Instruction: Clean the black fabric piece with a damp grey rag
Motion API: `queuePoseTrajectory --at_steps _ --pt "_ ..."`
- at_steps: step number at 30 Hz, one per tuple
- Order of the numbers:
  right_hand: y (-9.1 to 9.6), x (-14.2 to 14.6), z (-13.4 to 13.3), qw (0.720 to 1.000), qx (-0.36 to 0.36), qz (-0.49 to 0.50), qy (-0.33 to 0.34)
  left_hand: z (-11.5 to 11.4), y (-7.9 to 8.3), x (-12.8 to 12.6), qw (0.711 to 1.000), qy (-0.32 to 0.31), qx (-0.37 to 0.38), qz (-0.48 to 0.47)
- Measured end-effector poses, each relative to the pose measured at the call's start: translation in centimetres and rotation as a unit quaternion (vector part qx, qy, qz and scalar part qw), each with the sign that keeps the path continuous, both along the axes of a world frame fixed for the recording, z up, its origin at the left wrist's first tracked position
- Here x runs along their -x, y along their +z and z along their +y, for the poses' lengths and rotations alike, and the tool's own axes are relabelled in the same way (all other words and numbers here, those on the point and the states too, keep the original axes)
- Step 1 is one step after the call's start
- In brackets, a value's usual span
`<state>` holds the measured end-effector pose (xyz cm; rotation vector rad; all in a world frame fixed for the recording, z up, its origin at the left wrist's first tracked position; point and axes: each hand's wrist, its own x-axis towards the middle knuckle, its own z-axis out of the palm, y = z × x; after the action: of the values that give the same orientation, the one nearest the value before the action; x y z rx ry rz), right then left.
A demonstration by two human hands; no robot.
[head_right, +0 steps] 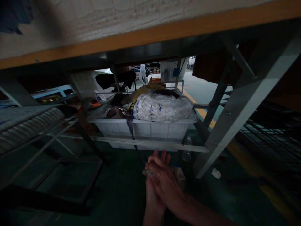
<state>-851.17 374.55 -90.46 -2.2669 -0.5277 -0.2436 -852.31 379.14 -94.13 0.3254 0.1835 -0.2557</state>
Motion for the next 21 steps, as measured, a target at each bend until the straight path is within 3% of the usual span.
queuePoseTrajectory --at_steps 4,6,8,9,12,14,18,19,21 --pt "-0.6 0.4 -0.1 1.0 -0.025 0.008 -0.001 -0.2 0.7 -0.3 0.999 -0.008 0.013 -0.037" --pt "-0.9 -0.1 -1.1 0.998 -0.057 0.018 0.009 0.0 0.9 -0.5 0.997 0.026 -0.061 -0.038" --pt "-1.1 -1.3 -2.8 0.995 -0.087 0.039 0.001 0.3 0.8 -0.5 0.972 0.063 -0.213 -0.073" --pt "-1.0 -2.0 -3.9 0.994 -0.099 0.047 -0.019 0.3 0.6 -0.4 0.943 0.076 -0.304 -0.108" --pt "-0.7 -3.9 -6.6 0.99 -0.115 0.017 -0.078 0.0 -0.3 -0.2 0.816 0.091 -0.522 -0.23" --pt "-0.6 -4.1 -7.6 0.994 -0.09 -0.004 -0.059 -0.3 -1.1 -0.1 0.737 0.075 -0.606 -0.288" --pt "-1.4 -3.2 -7.5 0.997 0.018 0.041 0.058 -0.8 -2.1 -0.2 0.563 0.004 -0.757 -0.331" --pt "-1.6 -3.0 -7.4 0.996 0.037 0.046 0.069 -0.9 -2.3 -0.2 0.529 -0.007 -0.78 -0.334" --pt "-1.9 -3.0 -7.4 0.995 0.056 0.049 0.059 -1.0 -2.7 -0.1 0.489 -0.011 -0.802 -0.344"
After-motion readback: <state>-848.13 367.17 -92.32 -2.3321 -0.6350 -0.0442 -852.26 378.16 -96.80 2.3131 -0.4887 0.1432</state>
